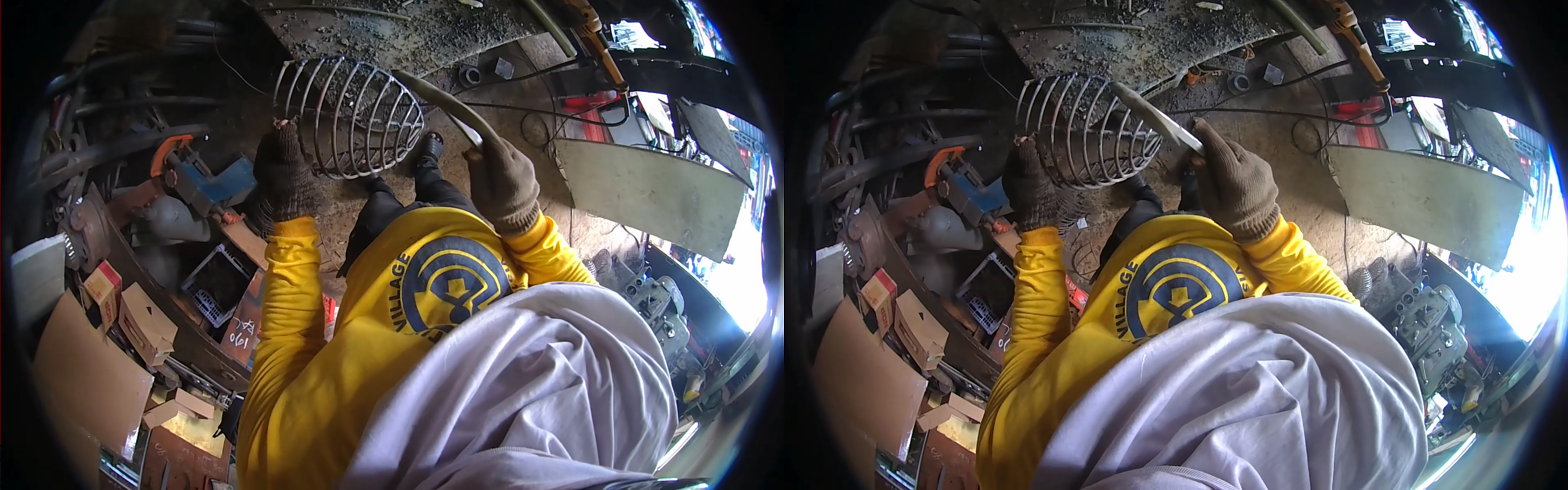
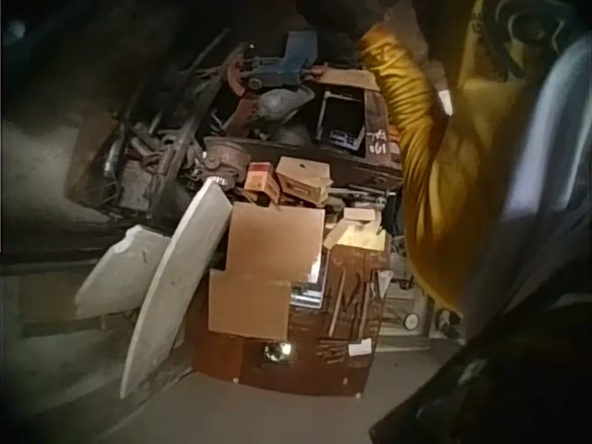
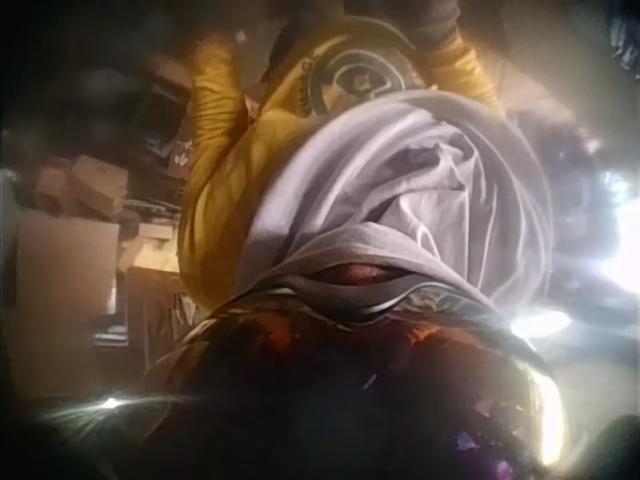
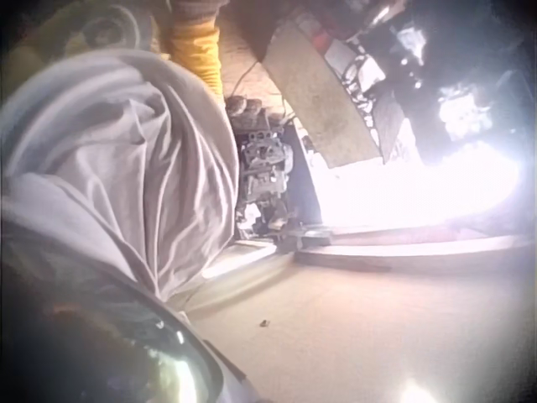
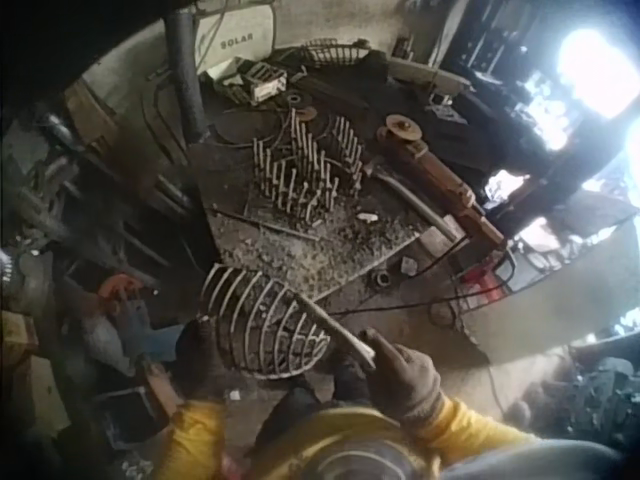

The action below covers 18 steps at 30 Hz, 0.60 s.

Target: The person strikes a metal grate with a hammer several times and then welds a metal rod onto the grate using a welding electrode.

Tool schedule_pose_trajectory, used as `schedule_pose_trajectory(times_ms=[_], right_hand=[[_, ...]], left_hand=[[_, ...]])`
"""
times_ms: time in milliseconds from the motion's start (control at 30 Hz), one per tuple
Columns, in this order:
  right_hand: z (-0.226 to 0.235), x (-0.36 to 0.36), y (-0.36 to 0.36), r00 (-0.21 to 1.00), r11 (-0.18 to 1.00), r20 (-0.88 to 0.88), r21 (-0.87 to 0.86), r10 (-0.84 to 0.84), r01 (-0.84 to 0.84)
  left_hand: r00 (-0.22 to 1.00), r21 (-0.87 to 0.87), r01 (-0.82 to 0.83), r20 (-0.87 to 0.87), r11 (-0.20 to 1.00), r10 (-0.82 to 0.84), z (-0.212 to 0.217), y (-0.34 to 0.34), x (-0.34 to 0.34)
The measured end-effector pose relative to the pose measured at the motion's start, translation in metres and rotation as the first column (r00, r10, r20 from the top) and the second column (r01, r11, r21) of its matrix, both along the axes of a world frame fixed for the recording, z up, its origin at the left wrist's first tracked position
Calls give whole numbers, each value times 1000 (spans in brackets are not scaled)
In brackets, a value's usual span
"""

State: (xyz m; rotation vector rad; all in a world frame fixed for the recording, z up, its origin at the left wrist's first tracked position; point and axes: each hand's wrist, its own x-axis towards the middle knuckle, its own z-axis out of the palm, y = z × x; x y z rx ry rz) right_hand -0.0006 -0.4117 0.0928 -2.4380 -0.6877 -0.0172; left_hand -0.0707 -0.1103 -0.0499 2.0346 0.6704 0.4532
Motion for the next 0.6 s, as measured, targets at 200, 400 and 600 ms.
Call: schedule_pose_trajectory(times_ms=[200, 400, 600], right_hand=[[-11, 7, -2, 999, 995, -27, 90, -31, 34], [4, -8, -16, 984, 978, -101, 134, -145, 158], [-29, -8, -20, 998, 1000, -60, -25, -8, 7]], left_hand=[[994, -172, -107, -34, 979, 103, 29, -14, 7], [992, -255, -124, -22, 959, 123, 32, -17, 7], [984, -212, -142, -140, 967, 114, 51, -21, 13]])
